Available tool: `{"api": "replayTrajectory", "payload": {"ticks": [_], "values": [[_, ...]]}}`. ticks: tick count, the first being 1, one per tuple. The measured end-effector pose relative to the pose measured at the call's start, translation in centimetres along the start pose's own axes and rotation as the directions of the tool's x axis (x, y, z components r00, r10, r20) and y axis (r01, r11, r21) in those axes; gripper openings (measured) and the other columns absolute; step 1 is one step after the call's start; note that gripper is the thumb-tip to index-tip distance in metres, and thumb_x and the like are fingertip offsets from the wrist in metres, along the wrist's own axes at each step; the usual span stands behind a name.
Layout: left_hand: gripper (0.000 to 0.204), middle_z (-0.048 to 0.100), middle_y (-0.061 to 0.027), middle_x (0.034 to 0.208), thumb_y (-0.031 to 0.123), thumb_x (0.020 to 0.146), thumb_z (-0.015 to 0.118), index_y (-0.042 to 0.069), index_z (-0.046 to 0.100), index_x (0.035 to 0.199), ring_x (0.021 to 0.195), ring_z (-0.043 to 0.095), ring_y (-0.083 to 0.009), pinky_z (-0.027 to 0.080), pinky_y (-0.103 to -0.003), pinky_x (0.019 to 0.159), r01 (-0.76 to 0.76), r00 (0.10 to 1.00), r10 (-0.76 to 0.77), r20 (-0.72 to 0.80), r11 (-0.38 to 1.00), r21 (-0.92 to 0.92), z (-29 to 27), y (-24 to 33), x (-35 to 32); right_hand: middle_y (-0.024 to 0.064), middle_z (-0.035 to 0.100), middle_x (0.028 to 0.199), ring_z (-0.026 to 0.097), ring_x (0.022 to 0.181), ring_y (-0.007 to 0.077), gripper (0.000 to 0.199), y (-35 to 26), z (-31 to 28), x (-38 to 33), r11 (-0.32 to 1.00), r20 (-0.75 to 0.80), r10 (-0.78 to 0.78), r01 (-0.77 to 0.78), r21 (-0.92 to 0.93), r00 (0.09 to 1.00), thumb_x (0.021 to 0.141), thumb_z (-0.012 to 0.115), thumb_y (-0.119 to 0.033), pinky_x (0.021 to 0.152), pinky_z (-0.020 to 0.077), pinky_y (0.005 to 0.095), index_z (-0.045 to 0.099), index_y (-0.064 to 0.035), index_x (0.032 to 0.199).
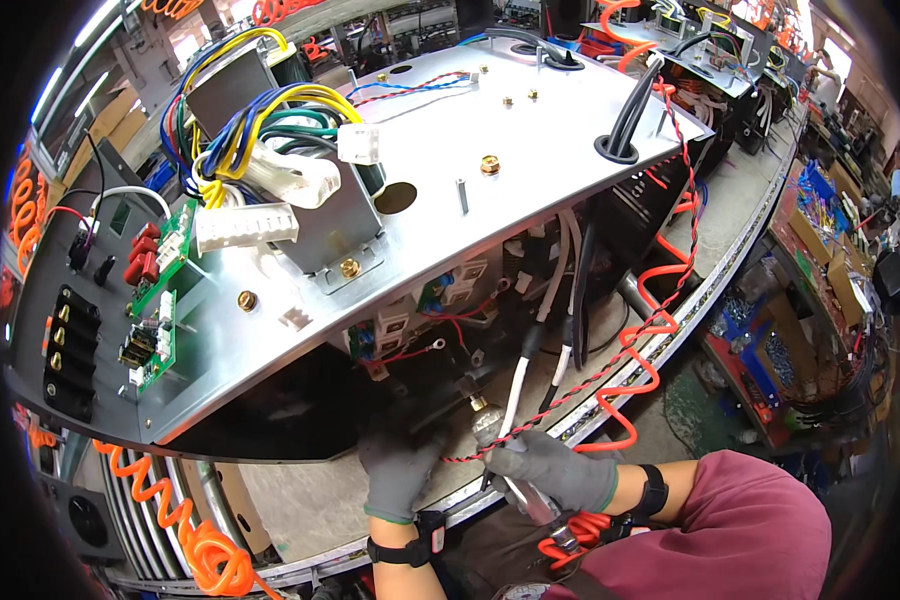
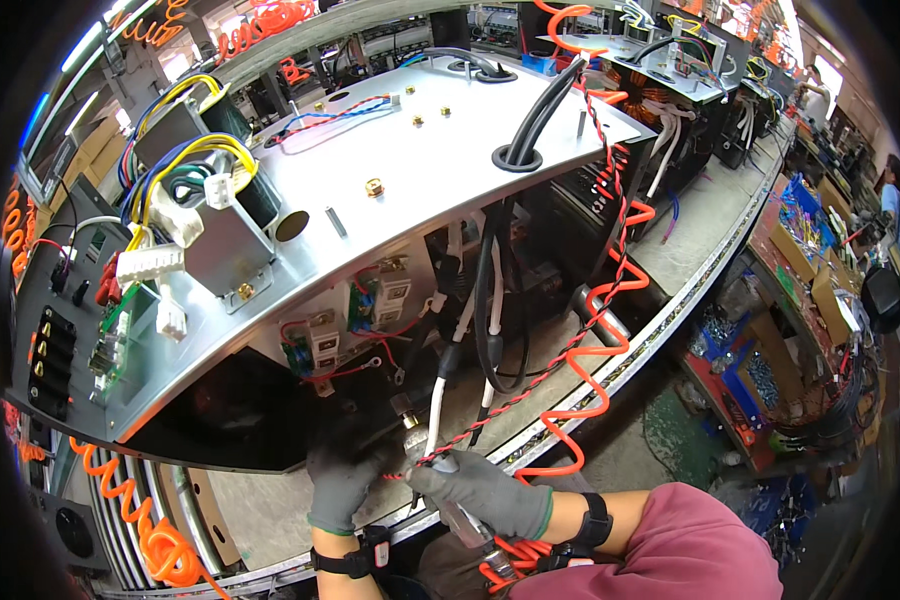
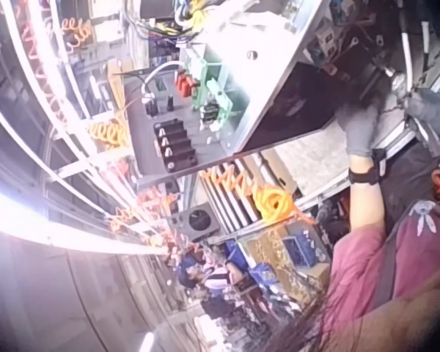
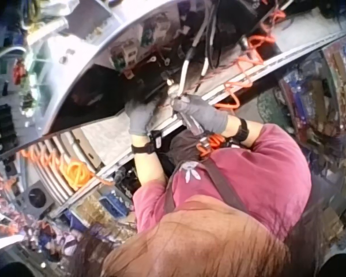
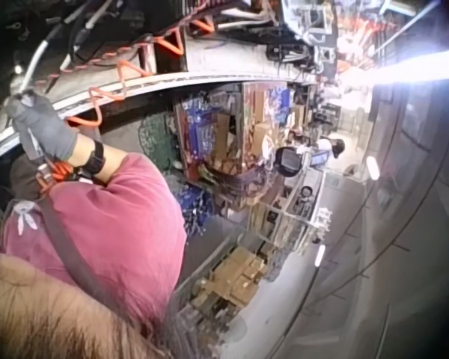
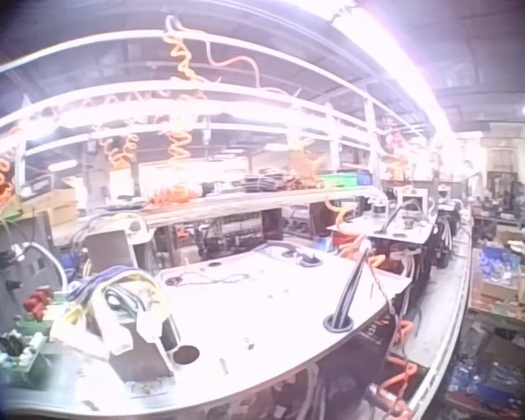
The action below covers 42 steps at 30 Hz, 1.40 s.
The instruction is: Assembling wiring harnesses and internal electronic components inside a metal chassis on a factory conveyor line.
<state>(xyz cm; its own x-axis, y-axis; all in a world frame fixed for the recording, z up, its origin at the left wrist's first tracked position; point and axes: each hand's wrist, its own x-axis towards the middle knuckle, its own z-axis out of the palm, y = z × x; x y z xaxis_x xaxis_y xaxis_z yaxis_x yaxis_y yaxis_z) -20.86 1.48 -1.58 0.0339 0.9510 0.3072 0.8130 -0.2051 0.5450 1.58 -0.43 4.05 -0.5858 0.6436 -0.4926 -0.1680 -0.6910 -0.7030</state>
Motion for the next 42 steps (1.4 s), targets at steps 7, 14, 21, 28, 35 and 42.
{"api": "replayTrajectory", "payload": {"ticks": [7, 14, 21, 28, 35, 42], "values": [[0.051, 0.065, -0.0143, 0.110, 0.035, 0.065, 0.078, 0.011, 0.067, 0.109, 0.105, 0.059, -0.0361, 0.046, -0.046, 0.092, 0.035, 0.999, -0.034, 0.019, 0.998, -0.051, -0.3, -0.1, 0.1, -0.0011, 0.055, 0.076, 0.053, 0.064, 0.0078, 0.044, 0.0, 0.0, -0.1, 1.000, 0.014, 0.011, -0.011, -0.001, 1.000, 0.087, 0.069, -0.048, 0.058, 0.0444, 0.0240, 0.057, -0.0084, 0.102], [0.054, 0.064, -0.0147, 0.115, 0.038, 0.066, 0.077, 0.012, 0.067, 0.112, 0.110, 0.058, -0.0360, 0.045, -0.046, 0.096, 0.047, 0.999, -0.048, -0.018, 0.998, -0.038, 0.0, -0.4, -0.1, -0.0013, 0.054, 0.070, 0.053, 0.061, 0.0083, 0.045, 0.3, 0.2, 0.5, 0.998, -0.020, -0.016, 0.015, -0.054, 1.000, 0.086, 0.070, -0.050, 0.056, 0.0438, 0.0245, 0.058, -0.0080, 0.097], [0.053, 0.064, -0.0165, 0.115, 0.039, 0.067, 0.076, 0.011, 0.068, 0.111, 0.109, 0.058, -0.0369, 0.045, -0.046, 0.095, 0.114, 0.993, -0.114, -0.011, 0.994, -0.007, 0.0, -0.1, 0.2, -0.0005, 0.055, 0.073, 0.052, 0.061, 0.0094, 0.049, 0.4, 0.3, 0.4, 0.989, -0.062, -0.064, 0.055, -0.135, 0.996, 0.084, 0.071, -0.054, 0.056, 0.0434, 0.0261, 0.058, -0.0079, 0.096], [0.057, 0.065, -0.0172, 0.112, 0.041, 0.068, 0.074, 0.009, 0.067, 0.114, 0.108, 0.059, -0.0363, 0.046, -0.045, 0.093, 0.132, 0.991, -0.132, 0.005, 0.991, 0.003, -0.2, -0.1, 0.1, -0.0015, 0.054, 0.075, 0.051, 0.062, 0.0080, 0.049, 0.2, 0.4, 0.4, 0.980, -0.061, -0.053, 0.041, -0.193, 0.997, 0.086, 0.067, -0.055, 0.056, 0.0436, 0.0255, 0.057, -0.0084, 0.095], [0.050, 0.065, -0.0185, 0.110, 0.030, 0.075, 0.073, 0.005, 0.064, 0.118, 0.107, 0.059, -0.0355, 0.047, -0.044, 0.091, 0.156, 0.981, -0.176, -0.084, 0.968, -0.197, -1.0, 0.8, -0.6, -0.0033, 0.050, 0.075, 0.047, 0.067, 0.0062, 0.046, 1.8, -0.7, 0.0, 0.951, -0.045, -0.106, 0.088, -0.297, 0.993, 0.091, 0.063, -0.053, 0.061, 0.0399, 0.0240, 0.054, -0.0081, 0.097], [0.018, 0.065, -0.0081, 0.087, 0.012, 0.086, 0.067, -0.002, 0.063, 0.098, 0.074, 0.059, -0.0166, 0.048, -0.028, 0.069, 0.340, 0.826, -0.520, -0.220, 0.768, -0.543, -0.8, 7.3, -10.7, 0.0177, 0.064, 0.089, 0.065, 0.084, 0.0359, 0.058, 1.3, -10.3, -5.2, -0.012, 0.364, 0.045, 0.365, -0.931, 0.930, 0.079, 0.071, -0.054, 0.072, 0.0499, 0.0437, 0.059, -0.0066, 0.109]]}}
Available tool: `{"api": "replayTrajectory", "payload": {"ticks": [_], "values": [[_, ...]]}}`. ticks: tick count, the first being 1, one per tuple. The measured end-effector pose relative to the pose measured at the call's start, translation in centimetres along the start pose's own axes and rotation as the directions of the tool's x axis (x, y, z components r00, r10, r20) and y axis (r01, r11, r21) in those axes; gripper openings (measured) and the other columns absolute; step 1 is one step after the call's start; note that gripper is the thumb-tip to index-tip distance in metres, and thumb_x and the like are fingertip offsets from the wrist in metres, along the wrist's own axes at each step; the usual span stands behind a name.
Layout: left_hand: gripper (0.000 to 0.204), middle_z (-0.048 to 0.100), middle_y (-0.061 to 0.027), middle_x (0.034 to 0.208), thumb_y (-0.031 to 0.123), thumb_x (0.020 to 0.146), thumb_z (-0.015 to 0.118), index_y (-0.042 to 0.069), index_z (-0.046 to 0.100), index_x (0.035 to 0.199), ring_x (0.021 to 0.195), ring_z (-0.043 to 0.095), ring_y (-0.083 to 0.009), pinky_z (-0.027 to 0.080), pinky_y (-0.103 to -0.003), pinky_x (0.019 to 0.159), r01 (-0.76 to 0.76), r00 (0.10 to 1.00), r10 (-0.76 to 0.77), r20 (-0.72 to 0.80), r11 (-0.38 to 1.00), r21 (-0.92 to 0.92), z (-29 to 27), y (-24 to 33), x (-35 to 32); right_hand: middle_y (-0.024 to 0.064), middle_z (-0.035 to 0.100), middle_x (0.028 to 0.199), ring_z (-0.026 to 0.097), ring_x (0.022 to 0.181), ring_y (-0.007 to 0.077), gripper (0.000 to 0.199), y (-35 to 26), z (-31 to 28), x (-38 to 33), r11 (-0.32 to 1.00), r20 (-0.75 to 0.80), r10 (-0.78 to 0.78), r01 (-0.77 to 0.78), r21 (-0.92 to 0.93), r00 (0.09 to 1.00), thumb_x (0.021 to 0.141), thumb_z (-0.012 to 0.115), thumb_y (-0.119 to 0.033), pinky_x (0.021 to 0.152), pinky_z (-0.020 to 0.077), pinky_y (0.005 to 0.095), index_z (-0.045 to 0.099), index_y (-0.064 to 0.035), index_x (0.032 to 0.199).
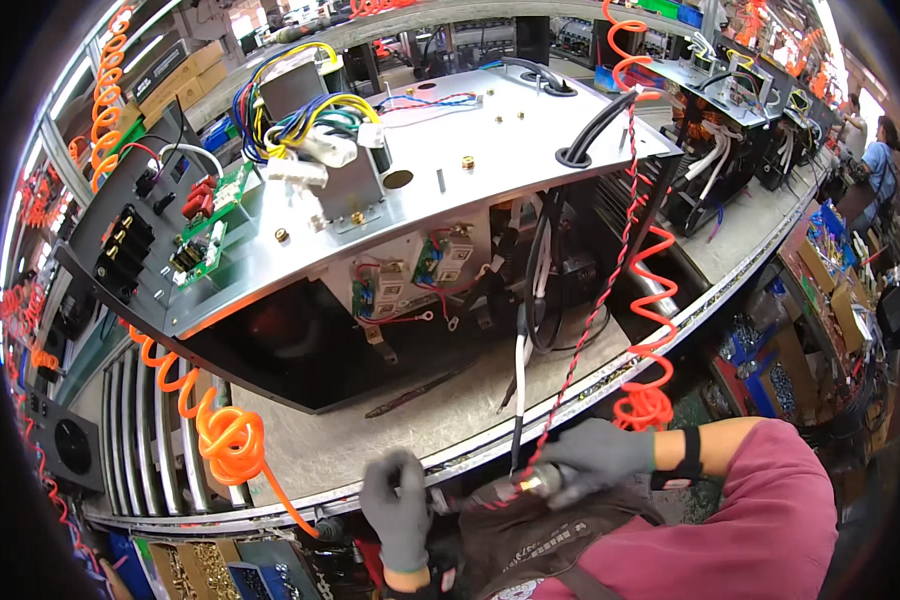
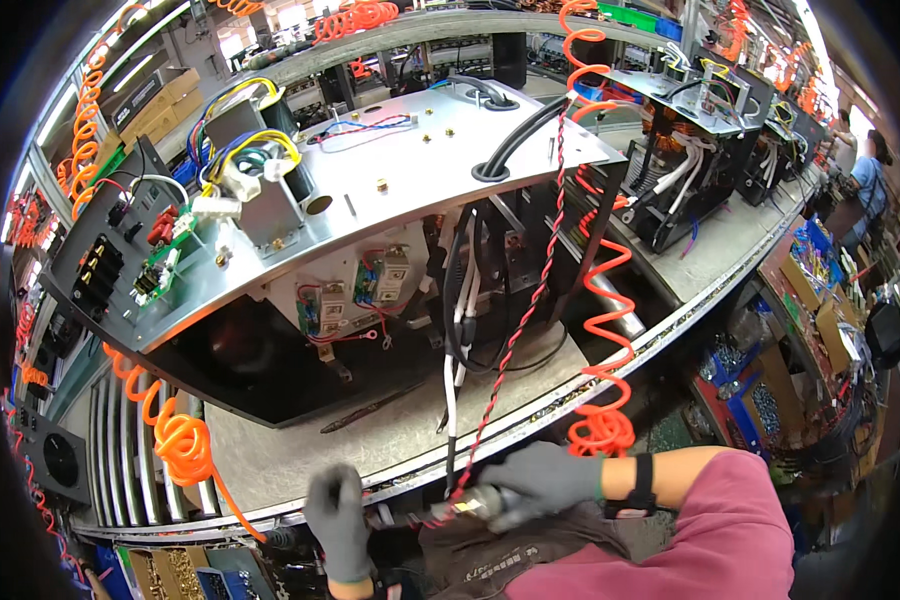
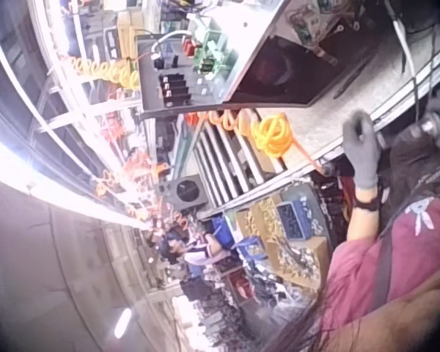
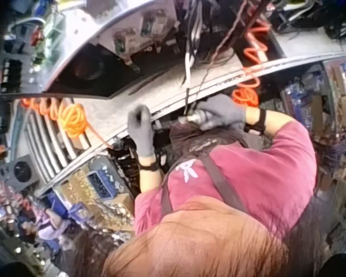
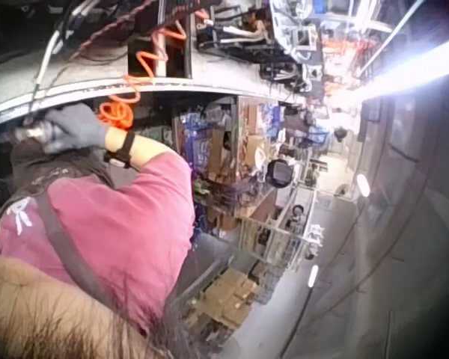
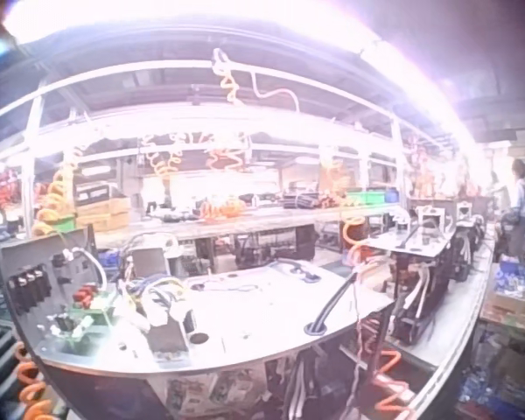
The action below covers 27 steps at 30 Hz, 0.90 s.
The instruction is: Assembling wiring harnesses and internal electronic components inside a metal chassis on a factory conveyor line.
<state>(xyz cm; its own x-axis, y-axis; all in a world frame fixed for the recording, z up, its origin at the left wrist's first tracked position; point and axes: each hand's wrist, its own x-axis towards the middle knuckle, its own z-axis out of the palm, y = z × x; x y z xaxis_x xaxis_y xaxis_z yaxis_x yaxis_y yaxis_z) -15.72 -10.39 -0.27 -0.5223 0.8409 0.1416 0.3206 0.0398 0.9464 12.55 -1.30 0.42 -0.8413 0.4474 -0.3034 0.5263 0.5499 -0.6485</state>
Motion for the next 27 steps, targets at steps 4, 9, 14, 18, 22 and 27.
{"api": "replayTrajectory", "payload": {"ticks": [4, 9, 14, 18, 22, 27], "values": [[0.017, 0.063, -0.0038, 0.084, 0.005, 0.085, 0.064, 0.000, 0.061, 0.101, 0.064, 0.054, -0.0093, 0.046, -0.024, 0.058, 0.460, 0.864, -0.500, -0.054, 0.828, -0.321, -0.1, -4.2, -7.6, 0.0117, 0.061, 0.099, 0.060, 0.091, 0.0349, 0.053, 5.0, 2.8, -2.7, 0.922, 0.019, -0.268, 0.262, -0.286, 0.963, 0.076, 0.071, -0.052, 0.078, 0.0479, 0.0441, 0.061, -0.0069, 0.104], [0.064, 0.046, -0.0145, 0.136, -0.003, 0.082, 0.061, 0.003, 0.036, 0.140, 0.095, 0.060, -0.0243, 0.054, -0.031, 0.071, 0.407, 0.546, -0.538, -0.642, 0.841, -0.358, -1.1, -10.3, -8.0, 0.0078, 0.065, 0.094, 0.062, 0.090, 0.0321, 0.036, 7.0, 4.8, -4.8, 0.966, -0.112, -0.155, 0.127, -0.225, 0.982, 0.085, 0.065, -0.044, 0.076, 0.0478, 0.0481, 0.065, -0.0140, 0.104], [0.069, 0.051, -0.0180, 0.137, -0.002, 0.082, 0.067, -0.002, 0.034, 0.143, 0.113, 0.056, -0.0286, 0.048, -0.039, 0.097, 0.362, 0.483, -0.359, -0.799, 0.912, -0.192, -2.5, -11.5, -4.6, 0.0093, 0.065, 0.081, 0.065, 0.075, 0.0298, 0.023, 6.6, -0.7, -3.2, 0.970, -0.292, -0.200, 0.231, 0.078, 0.935, 0.089, 0.063, -0.024, 0.062, 0.0511, 0.0391, 0.063, -0.0149, 0.110], [0.061, 0.065, -0.0130, 0.116, 0.008, 0.079, 0.077, 0.000, 0.049, 0.133, 0.096, 0.062, -0.0240, 0.056, -0.032, 0.065, 0.431, 0.412, -0.444, -0.796, 0.864, -0.259, -3.4, -13.0, -3.1, 0.0140, 0.064, 0.094, 0.064, 0.084, 0.0331, 0.030, 4.3, -3.2, 2.0, 0.948, -0.451, -0.224, 0.300, 0.103, 0.864, 0.087, 0.064, -0.019, 0.071, 0.0520, 0.0421, 0.061, -0.0108, 0.116], [0.059, 0.061, -0.0108, 0.129, 0.013, 0.082, 0.076, 0.000, 0.050, 0.133, 0.114, 0.058, -0.0254, 0.045, -0.037, 0.102, 0.614, 0.481, -0.252, -0.840, 0.781, 0.117, -3.3, -14.5, -3.8, 0.0142, 0.061, 0.092, 0.061, 0.082, 0.0329, 0.030, 3.0, -3.6, 7.8, 0.960, -0.512, -0.257, 0.279, -0.035, 0.820, 0.086, 0.062, -0.015, 0.069, 0.0491, 0.0429, 0.060, -0.0088, 0.115], [0.047, 0.056, -0.0107, 0.127, 0.013, 0.085, 0.072, 0.001, 0.052, 0.126, 0.112, 0.054, -0.0192, 0.048, -0.033, 0.092, 0.279, 0.580, -0.341, -0.740, 0.936, -0.213, 0.0, -12.1, -6.4, 0.0187, 0.061, 0.104, 0.061, 0.095, 0.0323, 0.031, 3.4, -3.3, 12.6, 0.939, -0.446, -0.303, 0.345, 0.014, 0.842, 0.091, 0.057, -0.017, 0.084, 0.0489, 0.0432, 0.059, -0.0020, 0.117]]}}
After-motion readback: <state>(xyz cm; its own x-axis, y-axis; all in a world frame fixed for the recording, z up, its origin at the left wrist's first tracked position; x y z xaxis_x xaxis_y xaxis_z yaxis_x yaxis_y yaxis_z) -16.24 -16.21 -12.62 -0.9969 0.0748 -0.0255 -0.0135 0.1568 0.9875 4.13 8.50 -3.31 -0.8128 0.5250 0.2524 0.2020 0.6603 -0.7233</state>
